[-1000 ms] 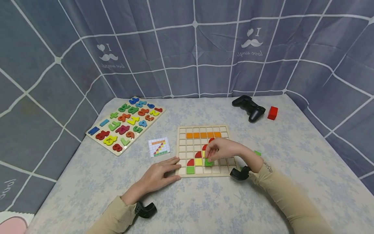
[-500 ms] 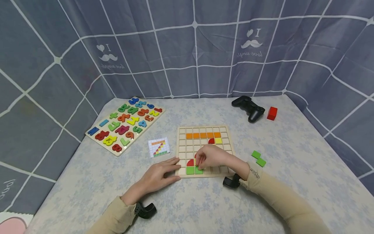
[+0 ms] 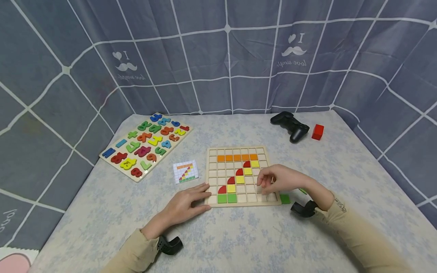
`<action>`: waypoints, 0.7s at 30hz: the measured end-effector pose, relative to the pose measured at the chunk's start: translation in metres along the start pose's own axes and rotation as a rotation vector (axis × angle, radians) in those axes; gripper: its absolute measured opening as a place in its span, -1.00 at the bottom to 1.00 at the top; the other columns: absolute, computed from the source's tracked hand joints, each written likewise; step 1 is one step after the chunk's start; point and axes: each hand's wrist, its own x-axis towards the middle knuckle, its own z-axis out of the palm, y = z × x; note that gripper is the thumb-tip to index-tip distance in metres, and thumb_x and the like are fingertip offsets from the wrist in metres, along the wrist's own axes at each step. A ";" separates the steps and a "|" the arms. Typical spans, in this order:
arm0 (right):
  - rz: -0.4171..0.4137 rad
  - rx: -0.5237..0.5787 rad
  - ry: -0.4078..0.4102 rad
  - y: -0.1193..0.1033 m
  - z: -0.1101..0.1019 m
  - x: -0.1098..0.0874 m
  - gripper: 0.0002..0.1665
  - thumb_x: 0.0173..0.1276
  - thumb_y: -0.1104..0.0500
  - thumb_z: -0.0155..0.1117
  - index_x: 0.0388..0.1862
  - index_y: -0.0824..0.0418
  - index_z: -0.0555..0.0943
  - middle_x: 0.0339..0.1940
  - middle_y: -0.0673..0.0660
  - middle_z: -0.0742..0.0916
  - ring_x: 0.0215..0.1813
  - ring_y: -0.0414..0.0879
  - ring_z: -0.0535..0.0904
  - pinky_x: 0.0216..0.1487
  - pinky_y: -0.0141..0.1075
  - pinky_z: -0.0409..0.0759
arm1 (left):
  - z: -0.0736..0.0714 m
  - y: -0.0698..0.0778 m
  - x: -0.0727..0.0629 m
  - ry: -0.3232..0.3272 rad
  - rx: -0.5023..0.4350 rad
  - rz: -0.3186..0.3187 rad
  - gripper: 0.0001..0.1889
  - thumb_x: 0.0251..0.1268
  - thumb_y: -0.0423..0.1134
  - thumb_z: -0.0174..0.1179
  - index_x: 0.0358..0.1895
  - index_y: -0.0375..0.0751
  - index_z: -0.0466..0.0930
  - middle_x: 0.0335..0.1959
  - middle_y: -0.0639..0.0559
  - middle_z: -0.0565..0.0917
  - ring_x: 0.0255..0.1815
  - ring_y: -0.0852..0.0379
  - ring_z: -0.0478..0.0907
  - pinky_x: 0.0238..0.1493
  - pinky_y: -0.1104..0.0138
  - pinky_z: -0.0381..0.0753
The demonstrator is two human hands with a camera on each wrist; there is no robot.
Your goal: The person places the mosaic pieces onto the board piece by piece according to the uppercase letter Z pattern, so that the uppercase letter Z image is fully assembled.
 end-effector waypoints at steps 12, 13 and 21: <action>0.060 0.103 0.047 0.030 -0.016 -0.040 -0.71 0.15 0.14 0.43 -0.24 0.27 0.60 -0.46 0.01 0.63 -0.42 -0.18 0.52 -0.42 -0.37 0.51 | 0.000 0.001 0.000 -0.009 0.004 -0.012 -0.52 0.26 0.04 0.20 0.14 -0.18 0.59 0.28 -0.07 0.43 0.33 0.03 0.31 0.22 0.10 0.41; 0.065 0.108 0.044 0.032 -0.016 -0.042 -0.71 0.15 0.14 0.43 -0.24 0.28 0.60 -0.47 0.01 0.63 -0.43 -0.18 0.52 -0.44 -0.38 0.51 | 0.000 0.000 0.000 -0.007 0.004 -0.011 -0.53 0.25 0.03 0.21 0.13 -0.17 0.59 0.28 -0.07 0.43 0.33 0.04 0.32 0.22 0.10 0.41; 0.059 0.170 -0.008 0.047 -0.016 -0.054 -0.70 0.15 0.17 0.43 -0.24 0.33 0.58 -0.50 0.07 0.65 -0.50 -0.20 0.50 -0.48 -0.38 0.49 | 0.000 0.000 0.000 -0.002 0.000 -0.011 -0.52 0.24 0.05 0.22 0.13 -0.17 0.59 0.28 -0.05 0.43 0.33 0.07 0.31 0.23 0.14 0.40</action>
